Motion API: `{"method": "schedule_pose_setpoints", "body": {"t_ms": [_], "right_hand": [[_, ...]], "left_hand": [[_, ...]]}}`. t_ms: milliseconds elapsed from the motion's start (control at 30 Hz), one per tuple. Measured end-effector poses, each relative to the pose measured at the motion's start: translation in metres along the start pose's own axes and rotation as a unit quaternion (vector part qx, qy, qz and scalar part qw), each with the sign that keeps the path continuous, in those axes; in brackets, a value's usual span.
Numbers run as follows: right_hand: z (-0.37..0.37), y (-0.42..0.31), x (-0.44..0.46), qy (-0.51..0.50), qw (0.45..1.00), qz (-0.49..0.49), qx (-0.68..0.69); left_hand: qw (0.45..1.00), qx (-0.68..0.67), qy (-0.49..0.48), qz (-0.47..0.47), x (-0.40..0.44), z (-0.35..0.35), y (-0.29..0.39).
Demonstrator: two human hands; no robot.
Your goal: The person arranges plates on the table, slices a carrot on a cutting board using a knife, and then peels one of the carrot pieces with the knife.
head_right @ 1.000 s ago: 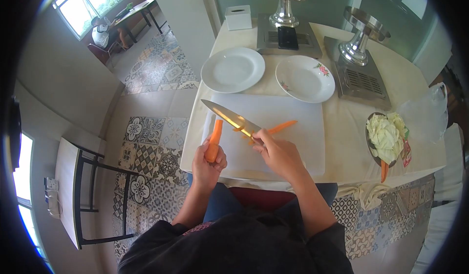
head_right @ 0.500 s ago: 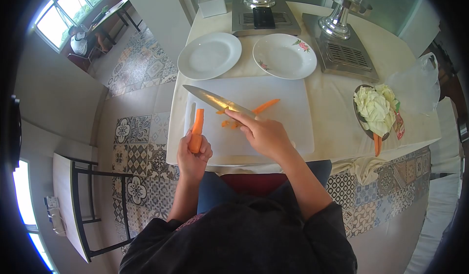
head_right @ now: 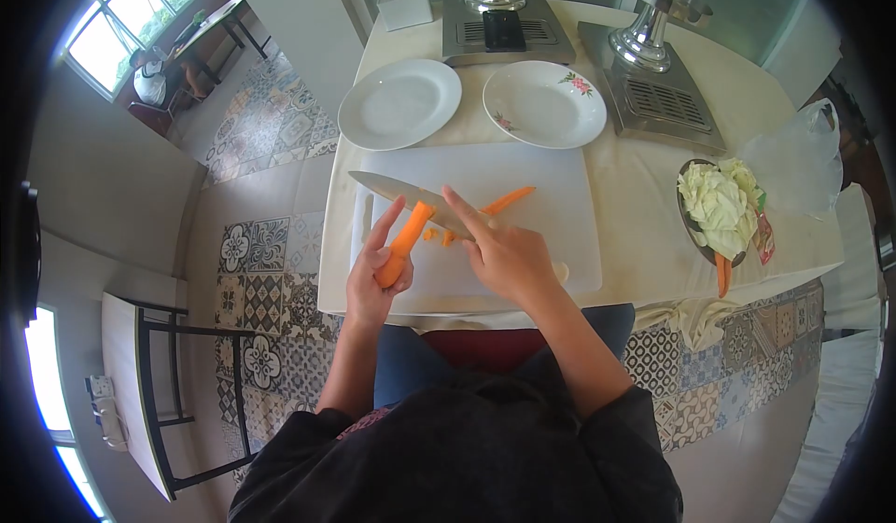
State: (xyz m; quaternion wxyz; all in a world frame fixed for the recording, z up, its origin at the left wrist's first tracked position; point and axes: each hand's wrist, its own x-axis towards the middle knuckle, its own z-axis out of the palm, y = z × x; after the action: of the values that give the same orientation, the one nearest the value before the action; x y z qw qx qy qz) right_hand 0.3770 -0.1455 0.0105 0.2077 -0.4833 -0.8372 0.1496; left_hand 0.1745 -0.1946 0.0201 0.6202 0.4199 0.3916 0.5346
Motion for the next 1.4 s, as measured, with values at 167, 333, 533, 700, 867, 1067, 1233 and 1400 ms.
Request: {"method": "schedule_pose_setpoints", "body": {"t_ms": [167, 333, 533, 700, 867, 1067, 1233, 1400], "right_hand": [[-0.012, -0.005, -0.001, 0.021, 1.000, 0.010, 0.002], [-0.020, -0.008, 0.001, 0.014, 0.999, 0.020, -0.021], [-0.018, -0.002, 0.005, 0.028, 0.999, 0.011, -0.018], [-0.020, -0.001, 0.007, 0.019, 0.999, 0.019, -0.031], [-0.021, -0.008, 0.003, 0.017, 0.999, 0.015, -0.034], [-0.027, -0.002, -0.007, 0.033, 0.998, 0.007, -0.045], [-0.042, -0.006, -0.017, 0.040, 0.998, 0.013, -0.048], [-0.049, -0.005, -0.028, 0.054, 0.998, 0.032, -0.014]], "left_hand": [[0.980, 0.182, -0.040, -0.073, 0.007, 0.005, 0.006], [0.966, 0.256, -0.034, -0.031, 0.003, 0.018, 0.004], [0.955, 0.277, -0.066, -0.084, -0.002, 0.006, 0.005], [0.969, 0.233, -0.047, -0.064, -0.004, 0.005, 0.020], [0.939, 0.325, -0.079, -0.076, 0.009, 0.004, 0.020], [0.924, 0.356, -0.112, -0.083, 0.016, 0.009, 0.021], [0.911, 0.389, -0.116, -0.072, 0.017, 0.012, 0.022], [0.908, 0.401, -0.102, -0.067, 0.010, 0.017, 0.018]]}}
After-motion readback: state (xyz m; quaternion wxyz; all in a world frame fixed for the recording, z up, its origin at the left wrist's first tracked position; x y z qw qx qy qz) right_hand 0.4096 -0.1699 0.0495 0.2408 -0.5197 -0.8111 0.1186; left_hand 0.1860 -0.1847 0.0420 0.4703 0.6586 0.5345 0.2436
